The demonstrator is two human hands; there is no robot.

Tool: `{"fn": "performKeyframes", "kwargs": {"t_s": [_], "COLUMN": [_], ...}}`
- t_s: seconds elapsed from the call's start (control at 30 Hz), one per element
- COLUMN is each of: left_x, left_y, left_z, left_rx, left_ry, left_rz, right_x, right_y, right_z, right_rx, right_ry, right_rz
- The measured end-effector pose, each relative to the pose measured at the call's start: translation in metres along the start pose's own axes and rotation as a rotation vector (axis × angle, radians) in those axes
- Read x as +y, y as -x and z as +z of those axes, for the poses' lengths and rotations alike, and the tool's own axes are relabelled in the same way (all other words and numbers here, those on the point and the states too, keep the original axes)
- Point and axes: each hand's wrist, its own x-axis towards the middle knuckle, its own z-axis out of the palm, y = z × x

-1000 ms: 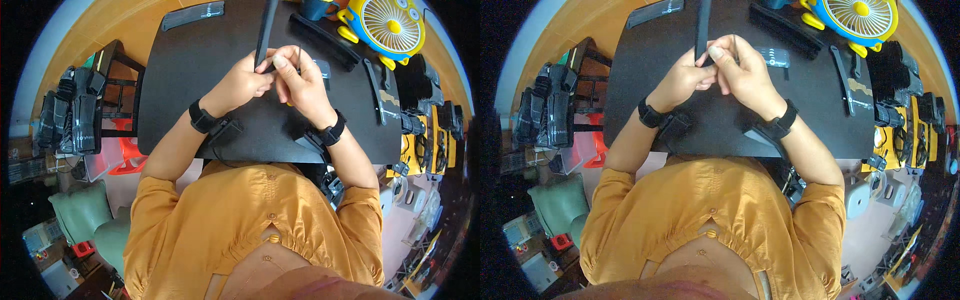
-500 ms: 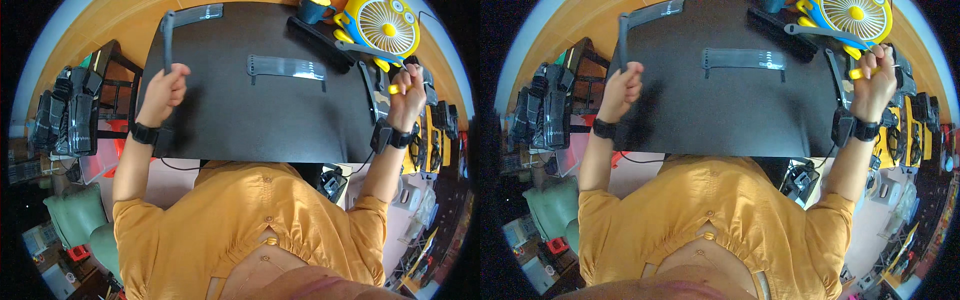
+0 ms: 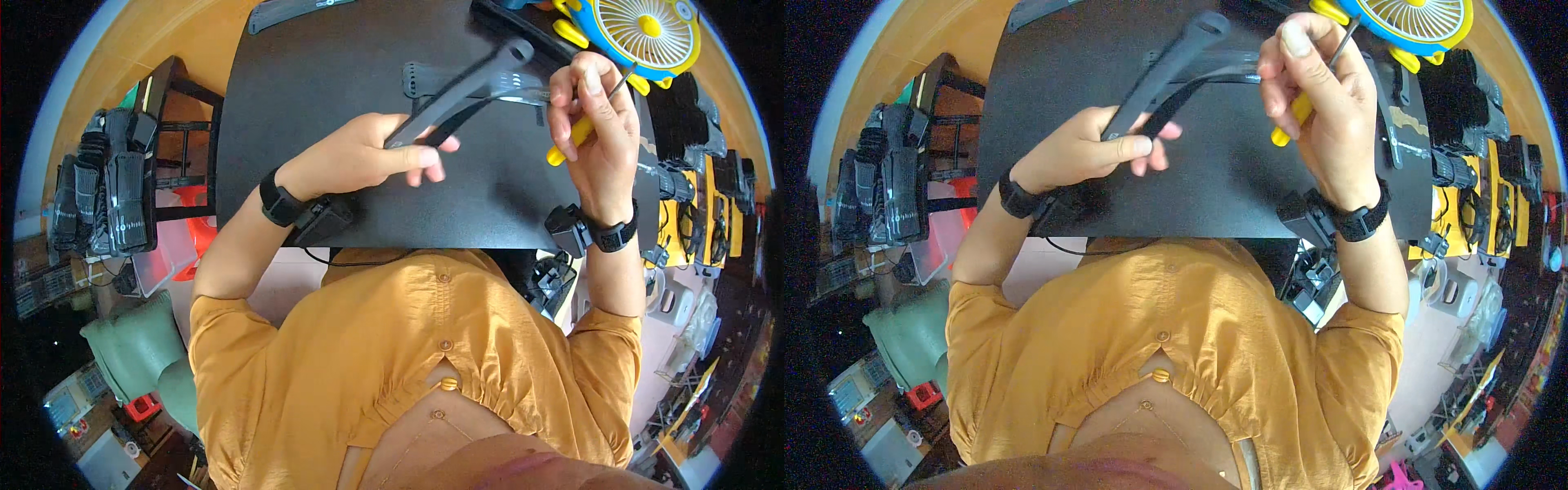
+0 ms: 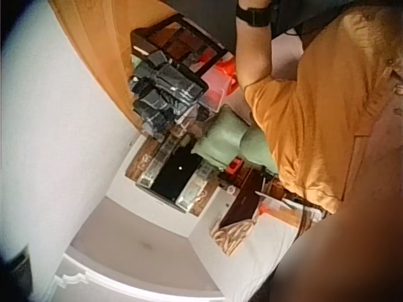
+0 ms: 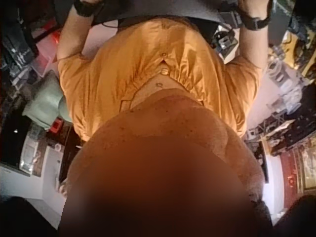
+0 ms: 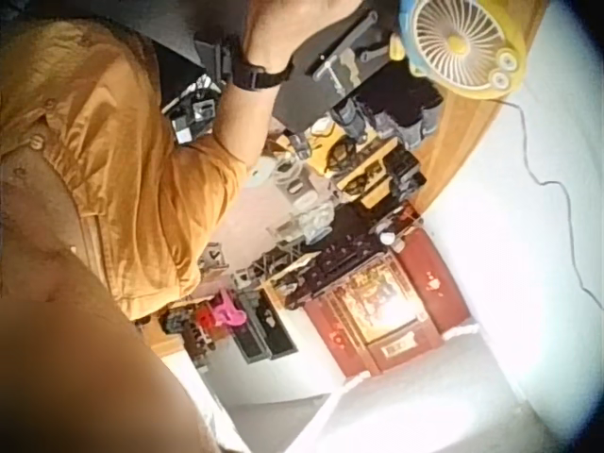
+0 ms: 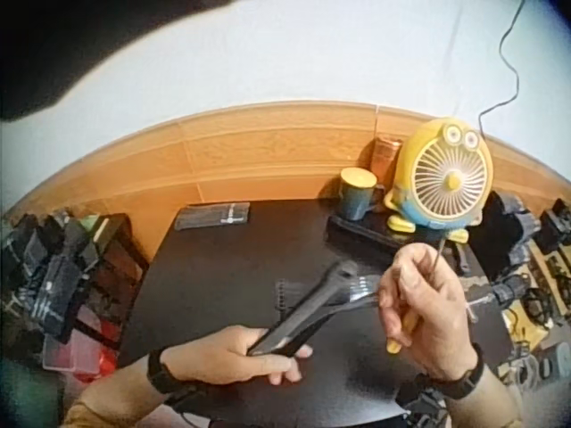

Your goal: Assembling components of a face shield by attaching straps and pins using a small screwdriver.

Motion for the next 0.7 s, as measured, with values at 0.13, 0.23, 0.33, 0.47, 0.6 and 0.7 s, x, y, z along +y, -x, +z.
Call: {"fn": "performKeyframes", "kwargs": {"t_s": [0.13,0.23,0.33,0.47,0.6,0.7], "left_x": [0.006,0.003,-0.006,-0.003,-0.002,-0.011], "left_y": [-0.001,-0.009,-0.017,-0.028,-0.032,-0.031], "left_z": [-0.008,-0.01,-0.015,-0.014,-0.015,-0.021], "left_rx": [0.169,0.299,0.37,0.418,0.402,0.374], "left_ry": [-0.089,-0.066,0.03,0.137,0.153,0.13], "left_rz": [-0.096,-0.045,-0.04,-0.026,-0.035,-0.063], "right_x": [0.005,0.014,0.023,0.032,0.035,0.036], "right_y": [0.002,0.003,0.001,0.0,-0.001,0.0], "right_z": [-0.009,-0.021,-0.031,-0.04,-0.04,-0.043], "right_rx": [0.078,0.09,0.114,0.101,0.089,0.09], "right_ry": [0.112,0.269,0.423,0.452,0.395,0.396], "right_rz": [0.128,0.193,0.256,0.293,0.253,0.261]}}
